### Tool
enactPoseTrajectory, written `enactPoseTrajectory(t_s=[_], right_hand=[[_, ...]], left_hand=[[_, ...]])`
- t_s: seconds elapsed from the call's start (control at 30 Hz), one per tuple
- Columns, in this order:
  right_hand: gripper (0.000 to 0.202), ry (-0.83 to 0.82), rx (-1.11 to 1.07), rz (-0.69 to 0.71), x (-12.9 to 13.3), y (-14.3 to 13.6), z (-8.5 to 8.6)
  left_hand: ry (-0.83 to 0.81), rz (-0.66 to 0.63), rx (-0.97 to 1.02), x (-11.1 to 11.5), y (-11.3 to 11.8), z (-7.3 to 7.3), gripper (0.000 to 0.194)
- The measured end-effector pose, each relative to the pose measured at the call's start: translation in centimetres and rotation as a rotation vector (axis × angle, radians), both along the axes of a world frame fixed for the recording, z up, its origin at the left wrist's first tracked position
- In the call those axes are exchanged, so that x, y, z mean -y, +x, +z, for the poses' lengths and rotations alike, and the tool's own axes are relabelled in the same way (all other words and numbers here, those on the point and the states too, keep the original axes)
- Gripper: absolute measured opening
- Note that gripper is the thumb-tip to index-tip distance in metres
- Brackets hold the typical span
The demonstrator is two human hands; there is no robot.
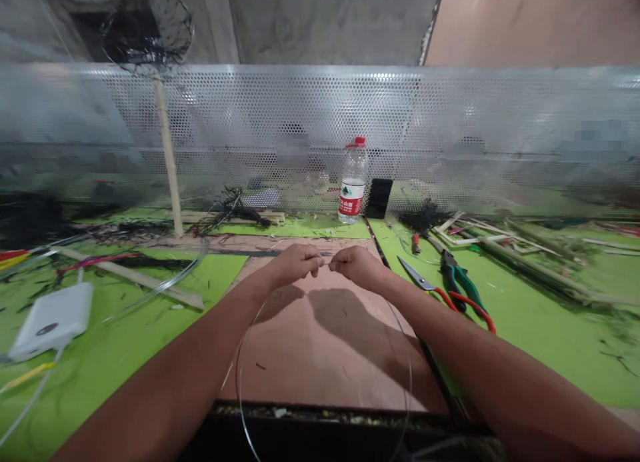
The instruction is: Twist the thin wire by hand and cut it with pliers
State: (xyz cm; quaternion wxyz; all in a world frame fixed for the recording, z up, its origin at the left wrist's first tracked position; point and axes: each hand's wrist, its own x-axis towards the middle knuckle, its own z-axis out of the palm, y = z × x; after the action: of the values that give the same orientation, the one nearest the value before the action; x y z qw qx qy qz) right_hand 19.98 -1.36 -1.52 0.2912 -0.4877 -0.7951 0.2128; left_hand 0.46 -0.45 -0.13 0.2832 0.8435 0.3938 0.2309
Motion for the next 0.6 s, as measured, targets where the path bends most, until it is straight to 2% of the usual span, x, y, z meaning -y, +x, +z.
enactPoseTrajectory(t_s=[0.2,0.33,0.4,0.5,0.6], right_hand=[[0.018,0.085,0.156,-0.040,0.6,-0.3,0.5],[0.023,0.163,0.259,-0.079,1.7,-0.8,1.3],[0.023,0.167,0.280,-0.085,1.8,-0.8,1.3],[0.022,0.149,0.253,-0.070,1.2,-0.5,0.9],[0.023,0.149,0.181,-0.056,0.2,0.2,0.6]], left_hand=[[-0.367,-0.023,0.217,-0.4,0.1,-0.5,0.028],[-0.636,0.028,0.312,-0.8,0.1,-1.0,0.026],[-0.711,0.053,0.324,-1.0,0.0,-1.2,0.026],[-0.647,0.043,0.365,-1.0,-0.1,-1.1,0.030],[-0.424,0.070,0.413,-0.9,-0.4,-0.7,0.039]])
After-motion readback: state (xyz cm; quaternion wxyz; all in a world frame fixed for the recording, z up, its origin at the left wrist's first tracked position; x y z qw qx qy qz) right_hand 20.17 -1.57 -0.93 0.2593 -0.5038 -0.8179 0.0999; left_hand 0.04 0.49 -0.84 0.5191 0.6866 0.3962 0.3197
